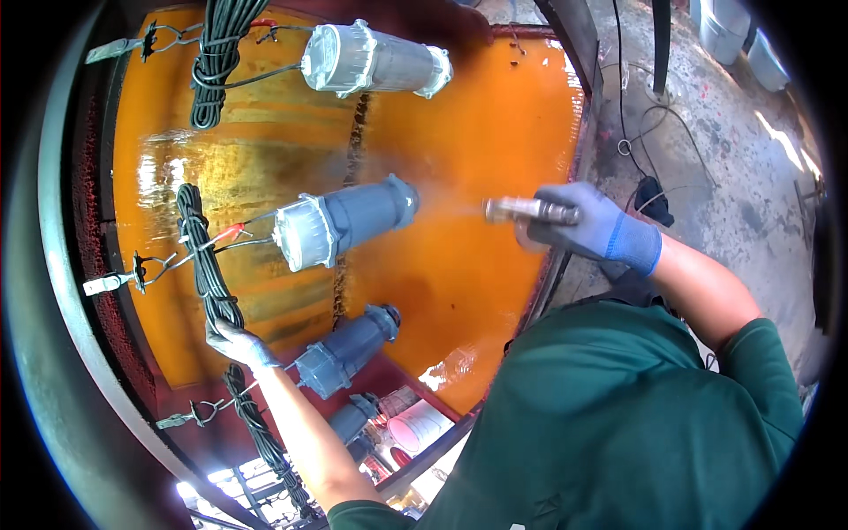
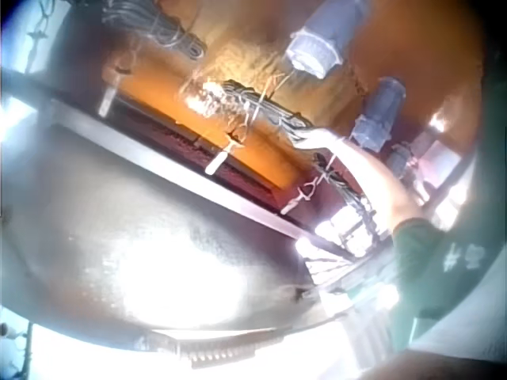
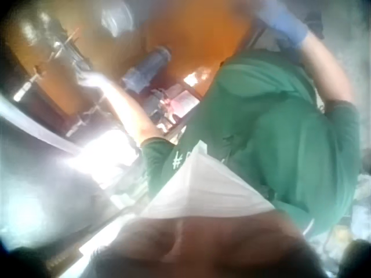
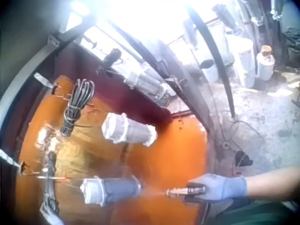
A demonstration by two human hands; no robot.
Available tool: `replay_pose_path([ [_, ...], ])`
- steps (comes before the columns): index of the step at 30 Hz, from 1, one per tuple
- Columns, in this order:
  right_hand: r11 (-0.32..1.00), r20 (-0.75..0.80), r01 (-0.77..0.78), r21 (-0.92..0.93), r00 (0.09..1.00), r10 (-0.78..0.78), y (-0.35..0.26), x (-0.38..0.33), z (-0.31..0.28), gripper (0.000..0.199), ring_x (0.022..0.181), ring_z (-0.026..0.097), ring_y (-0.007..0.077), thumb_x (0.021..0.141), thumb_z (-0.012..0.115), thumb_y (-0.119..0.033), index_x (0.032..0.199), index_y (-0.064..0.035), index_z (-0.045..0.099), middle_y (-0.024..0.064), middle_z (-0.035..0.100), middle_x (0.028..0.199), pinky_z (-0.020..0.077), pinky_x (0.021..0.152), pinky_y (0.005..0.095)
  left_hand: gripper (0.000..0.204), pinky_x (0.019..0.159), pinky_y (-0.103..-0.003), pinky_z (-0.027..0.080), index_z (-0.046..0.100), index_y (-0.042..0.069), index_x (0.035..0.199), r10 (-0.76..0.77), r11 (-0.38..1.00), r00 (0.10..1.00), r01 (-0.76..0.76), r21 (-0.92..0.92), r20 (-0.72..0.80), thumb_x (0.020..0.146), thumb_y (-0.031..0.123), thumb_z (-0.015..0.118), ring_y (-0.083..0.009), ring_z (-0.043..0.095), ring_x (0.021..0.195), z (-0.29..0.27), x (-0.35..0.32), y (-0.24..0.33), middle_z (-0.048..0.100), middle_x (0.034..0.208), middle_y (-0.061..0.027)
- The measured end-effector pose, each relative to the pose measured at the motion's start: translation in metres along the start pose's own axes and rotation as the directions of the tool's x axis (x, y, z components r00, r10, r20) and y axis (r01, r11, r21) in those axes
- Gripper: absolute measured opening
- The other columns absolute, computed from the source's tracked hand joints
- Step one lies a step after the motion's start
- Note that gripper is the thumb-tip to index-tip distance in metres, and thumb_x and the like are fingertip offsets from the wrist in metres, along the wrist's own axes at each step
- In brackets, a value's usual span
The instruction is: The person spray paints hanging parts using a spray gun while rotating them by hand, then presses buttons on a control panel to advance the overhead conveyor track before spray painting more parts.
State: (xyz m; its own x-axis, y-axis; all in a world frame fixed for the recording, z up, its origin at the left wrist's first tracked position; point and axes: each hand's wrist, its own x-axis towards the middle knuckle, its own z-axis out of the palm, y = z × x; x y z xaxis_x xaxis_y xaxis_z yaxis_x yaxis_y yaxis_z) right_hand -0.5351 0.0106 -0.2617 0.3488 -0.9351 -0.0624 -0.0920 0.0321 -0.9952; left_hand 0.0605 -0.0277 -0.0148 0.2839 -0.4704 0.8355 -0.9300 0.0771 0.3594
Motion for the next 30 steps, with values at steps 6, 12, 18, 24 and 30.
replay_pose_path([
  [6, 0.973, 0.085, 0.233, 0.004, 0.969, -0.232, -0.020, 0.003, 0.010, 0.022, 0.080, 0.075, 0.0269, 0.092, 0.080, -0.024, 0.101, -0.0063, 0.071, 0.0143, 0.073, 0.083, 0.0572, 0.073, 0.0398, 0.044, 0.105, -0.042, 0.051, 0.054, -0.009, 0.137, 0.005, 1.000, 0.992, -0.008, 0.029, 0.124, 0.114, 0.029, 0.054, -0.0260, 0.061, 0.118, -0.007, 0.031, -0.025, 0.061, 0.134, -0.0211],
  [12, 0.926, 0.299, 0.372, 0.063, 0.878, -0.374, -0.043, -0.002, 0.002, 0.024, 0.081, 0.073, 0.0366, 0.092, 0.079, -0.023, 0.107, -0.0060, 0.071, 0.0177, 0.072, 0.087, 0.0570, 0.072, 0.0436, 0.045, 0.112, -0.041, 0.048, 0.050, -0.007, 0.147, -0.148, 0.978, 0.943, 0.183, -0.095, 0.298, 0.114, 0.023, 0.050, -0.0273, 0.060, 0.127, -0.007, 0.071, -0.044, 0.060, 0.141, -0.0192],
  [18, 0.945, -0.130, 0.324, -0.051, 0.935, -0.328, -0.056, -0.010, 0.003, 0.025, 0.084, 0.072, 0.0385, 0.091, 0.080, -0.019, 0.108, -0.0054, 0.069, 0.0196, 0.071, 0.089, 0.0567, 0.073, 0.0451, 0.055, 0.118, -0.050, 0.042, 0.053, -0.014, 0.146, 0.353, 0.877, 0.935, -0.335, 0.343, 0.010, 0.108, 0.026, 0.054, -0.0430, 0.056, 0.135, 0.018, 0.068, 0.038, 0.057, 0.146, -0.0338],
  [24, 0.946, 0.208, 0.324, 0.019, 0.924, -0.321, -0.067, -0.029, 0.011, 0.021, 0.083, 0.072, 0.0368, 0.090, 0.081, -0.018, 0.104, -0.0061, 0.070, 0.0174, 0.071, 0.087, 0.0570, 0.074, 0.0445, 0.056, 0.115, -0.054, 0.039, 0.063, 0.005, 0.146, 0.592, 0.612, 0.780, -0.599, 0.516, 0.203, 0.106, 0.044, 0.061, -0.0441, 0.053, 0.134, 0.067, 0.065, 0.125, 0.057, 0.147, -0.0290],
  [30, 0.962, 0.004, 0.256, 0.097, 0.966, -0.257, -0.053, -0.033, 0.015, 0.024, 0.079, 0.072, 0.0355, 0.090, 0.081, -0.016, 0.108, -0.0044, 0.070, 0.0167, 0.070, 0.084, 0.0568, 0.071, 0.0427, 0.059, 0.110, -0.049, 0.045, 0.068, 0.006, 0.141, 0.263, 0.749, 0.943, -0.334, 0.572, 0.205, 0.104, 0.052, 0.060, -0.0428, 0.056, 0.130, 0.072, 0.095, 0.123, 0.059, 0.141, -0.0294],
])
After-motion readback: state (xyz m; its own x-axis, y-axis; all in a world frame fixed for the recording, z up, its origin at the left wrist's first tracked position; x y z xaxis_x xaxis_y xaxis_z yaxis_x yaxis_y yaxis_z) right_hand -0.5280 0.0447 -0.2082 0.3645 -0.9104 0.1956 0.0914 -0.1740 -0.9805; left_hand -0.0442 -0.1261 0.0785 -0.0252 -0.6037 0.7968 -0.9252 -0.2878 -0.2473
